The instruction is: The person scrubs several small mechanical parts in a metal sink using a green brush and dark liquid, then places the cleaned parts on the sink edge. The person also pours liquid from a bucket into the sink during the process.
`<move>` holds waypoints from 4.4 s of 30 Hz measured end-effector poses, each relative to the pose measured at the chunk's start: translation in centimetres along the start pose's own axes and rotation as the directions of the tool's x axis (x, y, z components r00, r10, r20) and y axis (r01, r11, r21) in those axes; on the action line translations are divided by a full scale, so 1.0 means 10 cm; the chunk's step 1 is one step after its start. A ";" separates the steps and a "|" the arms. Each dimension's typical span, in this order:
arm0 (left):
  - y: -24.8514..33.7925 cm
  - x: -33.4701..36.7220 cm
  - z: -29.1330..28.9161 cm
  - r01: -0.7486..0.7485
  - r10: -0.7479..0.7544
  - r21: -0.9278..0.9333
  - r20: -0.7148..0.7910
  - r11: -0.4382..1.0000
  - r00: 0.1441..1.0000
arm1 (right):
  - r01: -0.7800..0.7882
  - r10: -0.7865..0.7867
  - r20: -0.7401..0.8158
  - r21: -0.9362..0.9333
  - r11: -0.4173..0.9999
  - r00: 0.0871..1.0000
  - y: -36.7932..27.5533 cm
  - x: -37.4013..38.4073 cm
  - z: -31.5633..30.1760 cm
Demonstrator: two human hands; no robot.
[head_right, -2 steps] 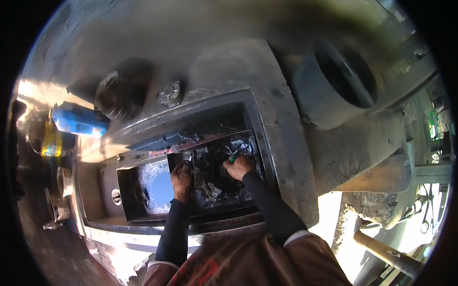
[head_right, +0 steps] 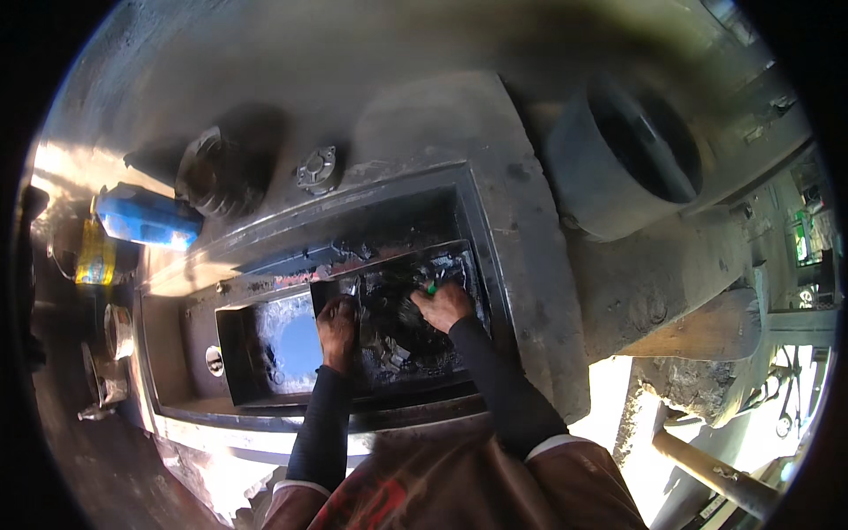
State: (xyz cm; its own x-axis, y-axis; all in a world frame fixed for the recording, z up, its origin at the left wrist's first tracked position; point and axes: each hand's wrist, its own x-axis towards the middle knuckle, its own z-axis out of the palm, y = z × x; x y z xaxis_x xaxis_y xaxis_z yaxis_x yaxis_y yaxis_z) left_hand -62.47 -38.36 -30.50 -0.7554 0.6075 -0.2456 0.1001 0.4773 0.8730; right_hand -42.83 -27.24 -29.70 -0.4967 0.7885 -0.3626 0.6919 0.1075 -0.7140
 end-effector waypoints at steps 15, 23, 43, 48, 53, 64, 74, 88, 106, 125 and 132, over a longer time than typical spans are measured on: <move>0.30 -0.40 0.05 0.236 -0.095 -0.740 0.228 0.630 0.969 | -0.598 0.208 0.580 0.801 0.027 0.787 0.08 -0.09 0.19; 0.31 -0.27 -0.30 0.064 0.065 -0.324 0.374 0.944 0.925 | -0.501 0.170 0.522 0.599 0.625 0.836 -0.02 0.27 -0.20; 0.63 -0.49 0.03 0.554 -0.347 -0.765 0.448 0.327 0.824 | 0.030 0.177 -0.231 0.684 0.729 0.957 -0.18 -0.19 0.08; 0.70 -0.50 -0.03 0.668 -0.322 -0.658 0.586 0.348 0.744 | 0.131 0.085 -0.231 0.779 0.613 0.969 -0.28 -0.24 -0.05; 0.62 -0.54 -0.06 0.757 -0.401 -0.610 0.649 0.233 0.646 | 0.015 0.075 -0.250 0.339 0.941 0.965 -0.23 0.00 -0.14; 0.54 -0.68 -0.38 0.693 -0.201 -0.355 0.786 0.627 0.584 | -0.452 0.029 0.454 0.889 -0.070 0.890 -0.22 -0.02 0.23; 0.84 -0.74 0.08 -0.404 0.301 0.104 0.507 0.909 0.808 | -0.164 0.092 0.138 0.732 0.661 0.986 -0.24 0.11 0.15; 0.81 -0.66 0.65 -0.241 0.301 -0.185 0.470 0.953 0.829 | 0.182 -0.044 -0.225 0.641 0.746 0.973 -0.06 -0.38 -0.57; 1.00 -0.64 -0.22 0.136 0.040 -0.613 0.265 0.779 0.963 | 0.027 0.084 -0.195 0.506 0.862 0.977 -0.28 -0.33 -0.01; 0.57 -0.40 0.09 0.385 -0.180 -0.856 0.342 0.345 0.922 | 0.332 -0.139 -0.411 0.448 0.830 0.901 -0.64 -0.50 0.17; 0.65 -0.38 0.17 0.346 -0.037 -0.896 0.350 0.278 0.936 | 0.341 -0.044 -0.381 0.764 0.548 0.923 -0.44 -0.72 0.45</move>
State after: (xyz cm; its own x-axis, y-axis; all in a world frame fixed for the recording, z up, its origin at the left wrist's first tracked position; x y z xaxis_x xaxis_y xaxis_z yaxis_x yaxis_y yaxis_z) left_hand -57.86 -36.53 -24.59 -0.4843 0.7730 -0.4098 -0.8139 -0.2261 0.5352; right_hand -44.68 -36.06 -26.60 -0.2894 0.9543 -0.0750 -0.1905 -0.1342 -0.9725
